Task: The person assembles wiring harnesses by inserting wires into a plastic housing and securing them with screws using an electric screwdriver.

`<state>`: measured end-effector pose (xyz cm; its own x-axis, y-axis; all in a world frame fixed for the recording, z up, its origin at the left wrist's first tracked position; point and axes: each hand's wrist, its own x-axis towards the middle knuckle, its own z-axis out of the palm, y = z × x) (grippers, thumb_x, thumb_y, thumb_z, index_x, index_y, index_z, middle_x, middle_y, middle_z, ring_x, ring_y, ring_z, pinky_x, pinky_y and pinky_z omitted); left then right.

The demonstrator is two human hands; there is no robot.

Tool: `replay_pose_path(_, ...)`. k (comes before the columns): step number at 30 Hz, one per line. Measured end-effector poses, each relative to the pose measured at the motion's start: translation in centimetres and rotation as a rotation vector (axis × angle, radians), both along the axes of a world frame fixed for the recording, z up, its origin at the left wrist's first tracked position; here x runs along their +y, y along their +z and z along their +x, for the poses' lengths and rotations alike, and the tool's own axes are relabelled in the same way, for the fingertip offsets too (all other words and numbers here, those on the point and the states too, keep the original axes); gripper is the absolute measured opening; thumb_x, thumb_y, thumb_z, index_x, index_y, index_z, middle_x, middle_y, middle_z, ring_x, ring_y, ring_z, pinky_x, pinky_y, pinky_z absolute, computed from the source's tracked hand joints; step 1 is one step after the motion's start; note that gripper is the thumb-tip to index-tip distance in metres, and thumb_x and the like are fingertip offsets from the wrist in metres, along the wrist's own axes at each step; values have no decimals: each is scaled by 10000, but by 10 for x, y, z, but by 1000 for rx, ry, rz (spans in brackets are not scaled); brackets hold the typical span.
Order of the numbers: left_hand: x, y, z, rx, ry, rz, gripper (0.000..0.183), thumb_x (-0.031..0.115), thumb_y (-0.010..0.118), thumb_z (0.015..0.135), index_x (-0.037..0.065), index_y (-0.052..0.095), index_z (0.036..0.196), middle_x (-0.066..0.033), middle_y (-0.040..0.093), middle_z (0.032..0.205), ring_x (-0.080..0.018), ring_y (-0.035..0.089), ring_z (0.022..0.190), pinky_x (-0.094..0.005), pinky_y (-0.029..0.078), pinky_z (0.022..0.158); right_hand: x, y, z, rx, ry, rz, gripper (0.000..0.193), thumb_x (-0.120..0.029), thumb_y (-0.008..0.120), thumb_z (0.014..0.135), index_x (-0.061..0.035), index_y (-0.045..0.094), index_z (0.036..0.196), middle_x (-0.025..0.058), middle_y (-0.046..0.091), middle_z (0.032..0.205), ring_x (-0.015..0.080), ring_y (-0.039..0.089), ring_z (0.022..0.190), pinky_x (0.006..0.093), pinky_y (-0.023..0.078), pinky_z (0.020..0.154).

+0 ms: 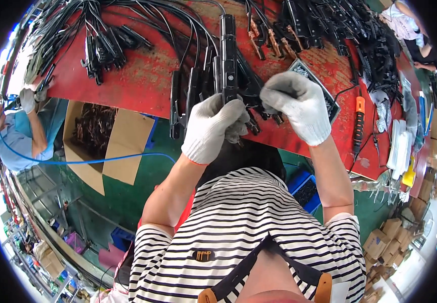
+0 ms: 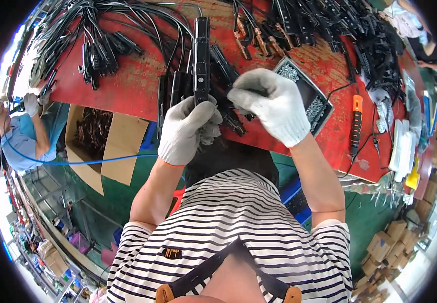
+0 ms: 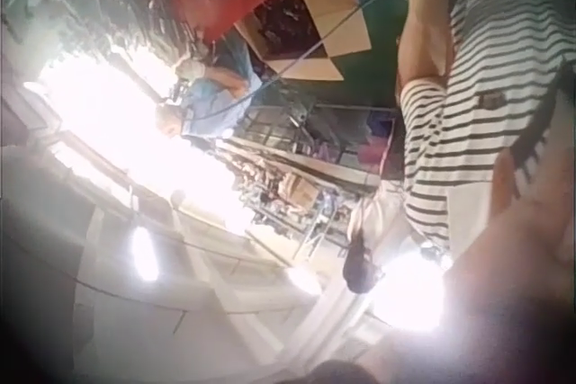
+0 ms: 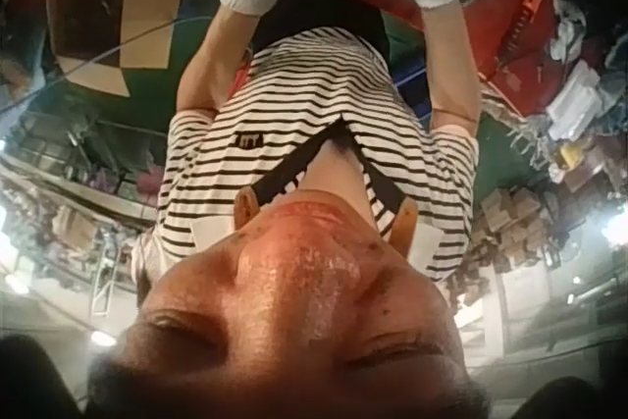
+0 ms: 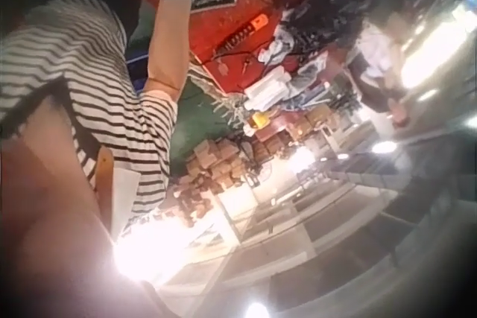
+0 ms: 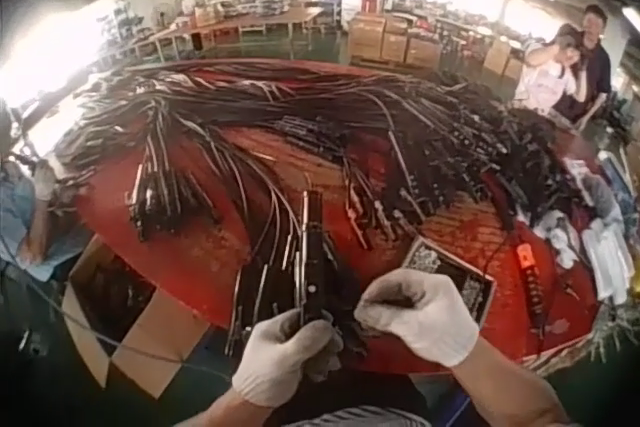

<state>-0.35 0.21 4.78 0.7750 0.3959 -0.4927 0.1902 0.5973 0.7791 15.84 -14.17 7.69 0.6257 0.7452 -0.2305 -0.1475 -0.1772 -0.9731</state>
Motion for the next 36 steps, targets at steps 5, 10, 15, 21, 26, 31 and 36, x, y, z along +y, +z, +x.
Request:
replay_pose_path(5,1,-7,-4,-17,-22,58,283,262,721,1004,7,690,1124,-83,755,915,-118,692,693,-247,528,589,23,9,-8,-182,209,-69,211,-24,740,941,45,748,1141,64,764,972,102,699,852,256,576,791)
replay_pose_path(10,-2,-7,-4,-5,-22,103,262,250,720,1011,-2,700,1079,-88,759,895,-118,703,681,-245,531,574,35,11,-5,-300,342,-134,218,-38,723,938,26,699,1144,53,736,992,103,670,864,278,565,779)
replay_pose_path(15,-6,-10,-8,8,-46,179,254,234,713,1021,-17,693,1059,-88,758,880,-115,705,672,-246,537,565,56,31,8,-587,556,-339,377,-169,749,820,28,641,1122,212,725,953,339,736,894,408,579,823)
replay_pose_path(21,-5,-12,-8,40,-65,299,275,240,707,1030,-33,681,1046,-93,756,877,-118,718,690,-243,554,568,70,27,19,-426,644,-382,418,-204,849,802,14,606,1062,55,625,845,136,619,768,318,545,700)
replay_pose_path(26,-3,-7,-2,19,-46,223,284,254,709,1031,-27,686,1067,-83,749,870,-116,709,677,-243,542,553,62,14,22,-270,554,-307,406,-181,857,799,1,604,1060,51,622,867,129,617,827,304,534,713)
replay_pose_path(31,-7,-3,6,-16,-12,248,341,287,719,1019,-11,706,1184,-49,725,835,-104,637,605,-243,464,499,52,-9,23,-60,424,-177,470,-188,872,778,44,653,1124,114,701,983,191,670,911,352,560,795)
replay_pose_path(36,-8,-20,-1,-13,43,264,292,269,713,1033,-17,720,1094,-54,732,836,-96,646,606,-232,467,500,48,-14,11,89,388,-184,408,-204,881,805,31,685,1075,97,724,958,169,689,866,331,578,746)
